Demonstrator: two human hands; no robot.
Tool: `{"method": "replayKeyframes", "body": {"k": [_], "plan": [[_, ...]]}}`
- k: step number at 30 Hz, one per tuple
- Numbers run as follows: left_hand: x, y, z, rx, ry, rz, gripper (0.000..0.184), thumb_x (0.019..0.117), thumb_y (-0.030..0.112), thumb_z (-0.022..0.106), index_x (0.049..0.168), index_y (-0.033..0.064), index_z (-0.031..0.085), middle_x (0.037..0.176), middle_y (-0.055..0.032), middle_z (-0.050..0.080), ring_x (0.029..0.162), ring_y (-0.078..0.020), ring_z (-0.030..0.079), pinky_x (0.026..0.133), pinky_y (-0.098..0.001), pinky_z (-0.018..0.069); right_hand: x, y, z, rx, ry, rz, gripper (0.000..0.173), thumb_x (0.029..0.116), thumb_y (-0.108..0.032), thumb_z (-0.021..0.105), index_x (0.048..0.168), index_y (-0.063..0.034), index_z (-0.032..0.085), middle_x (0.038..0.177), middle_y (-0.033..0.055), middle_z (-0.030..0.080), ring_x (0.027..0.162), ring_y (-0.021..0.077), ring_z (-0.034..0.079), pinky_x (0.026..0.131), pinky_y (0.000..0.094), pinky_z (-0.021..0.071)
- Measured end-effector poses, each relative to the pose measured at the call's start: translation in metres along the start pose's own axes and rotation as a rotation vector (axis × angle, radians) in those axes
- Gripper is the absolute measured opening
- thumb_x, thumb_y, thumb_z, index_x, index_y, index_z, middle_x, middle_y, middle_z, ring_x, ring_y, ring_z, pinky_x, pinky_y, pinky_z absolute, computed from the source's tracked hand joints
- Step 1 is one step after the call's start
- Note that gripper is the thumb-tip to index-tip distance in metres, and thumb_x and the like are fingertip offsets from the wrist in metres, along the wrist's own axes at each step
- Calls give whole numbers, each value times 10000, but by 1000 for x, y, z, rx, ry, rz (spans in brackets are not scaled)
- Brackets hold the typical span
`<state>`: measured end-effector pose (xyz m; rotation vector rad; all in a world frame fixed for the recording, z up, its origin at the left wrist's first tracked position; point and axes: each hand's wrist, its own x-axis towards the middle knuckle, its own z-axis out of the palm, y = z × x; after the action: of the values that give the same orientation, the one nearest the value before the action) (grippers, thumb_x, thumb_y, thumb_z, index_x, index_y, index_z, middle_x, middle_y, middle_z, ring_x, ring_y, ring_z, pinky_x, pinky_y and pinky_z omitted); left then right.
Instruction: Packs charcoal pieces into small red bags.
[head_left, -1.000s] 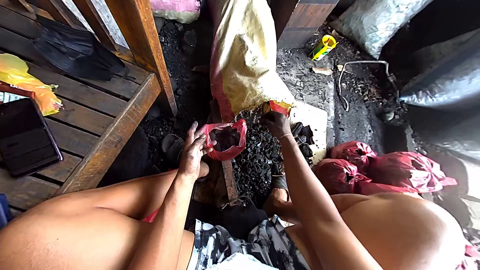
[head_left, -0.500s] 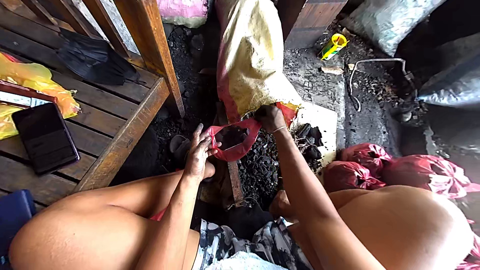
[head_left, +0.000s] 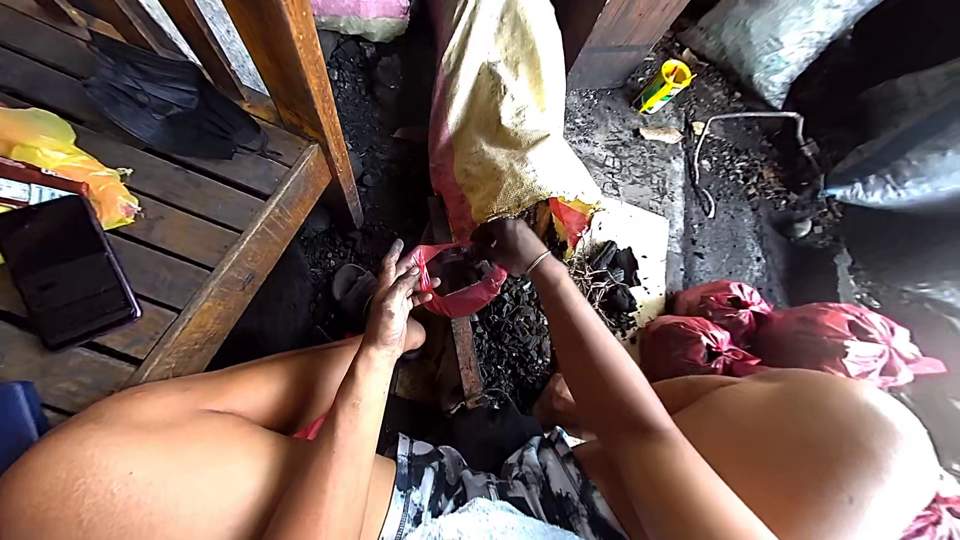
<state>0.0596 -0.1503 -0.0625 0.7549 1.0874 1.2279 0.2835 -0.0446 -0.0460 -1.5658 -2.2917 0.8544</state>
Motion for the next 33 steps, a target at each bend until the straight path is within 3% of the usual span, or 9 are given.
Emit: {"method": "replayKeyframes", "body": {"k": [3,6,10,12,15,20,26,30,33], "plan": [[0,-3,1,8,-6,-11,575,1054,195,376,1615,196,252,1443,-108,546,1016,-207,690,833,-364,589,-14,18,-38,84,253,39,207,989,-205,660,1083,-48,756,978,113,763,917,249,735,890,546,575],[0,-3,1,3,-16,-4,566,1061,198,357,1615,194,244,1437,-107,550,996,-193,694,825,-349,590,-22,64,-45,37,338,298,258,993,-249,645,1085,-28,741,980,181,746,928,350,721,873,626,543],[2,-4,1,-6,-22,5,568,1056,179,351,1615,192,246,1404,-102,581,976,-198,699,802,-354,593,-40,124,21,-89,-45,661,329,935,-256,708,1119,16,714,1103,303,699,1054,493,670,896,726,502],[0,-4,0,-2,-15,1,570,1057,179,358,1615,188,242,1397,-106,579,964,-195,697,798,-349,593,-50,125,60,-68,-202,741,435,933,-259,725,1285,-11,660,1244,289,664,1181,470,629,994,684,474],[0,-5,-1,-10,-4,9,568,1052,160,368,1610,177,260,1394,-116,584,950,-207,704,787,-354,598,-62,124,98,-42,-208,749,520,967,-263,660,1463,-138,568,1379,231,629,1301,413,589,1077,623,458],[2,-6,0,-6,-19,19,583,1038,170,375,1610,164,261,1374,-131,598,958,-216,703,800,-360,595,-66,138,98,13,-142,757,367,939,-227,691,1295,-138,694,1307,199,675,1246,383,624,1058,601,471],[0,-5,0,11,-18,13,585,1043,175,373,1614,151,245,1373,-128,593,958,-202,697,797,-344,589,-66,136,106,21,-196,726,403,1006,-228,622,1390,-109,610,1361,219,641,1284,393,604,1084,593,455],[0,-6,-3,4,-11,11,585,1044,171,375,1614,159,248,1380,-133,588,956,-206,696,799,-349,588,-72,142,83,248,-128,736,371,943,-139,704,1305,-78,657,1213,193,700,1072,321,695,952,528,548],[1,-7,-3,-16,-7,9,573,1052,162,372,1613,162,260,1394,-135,579,952,-211,697,799,-354,590,-70,132,33,430,23,684,344,969,-57,662,1310,-20,631,1109,192,708,918,267,690,847,458,566]]}}
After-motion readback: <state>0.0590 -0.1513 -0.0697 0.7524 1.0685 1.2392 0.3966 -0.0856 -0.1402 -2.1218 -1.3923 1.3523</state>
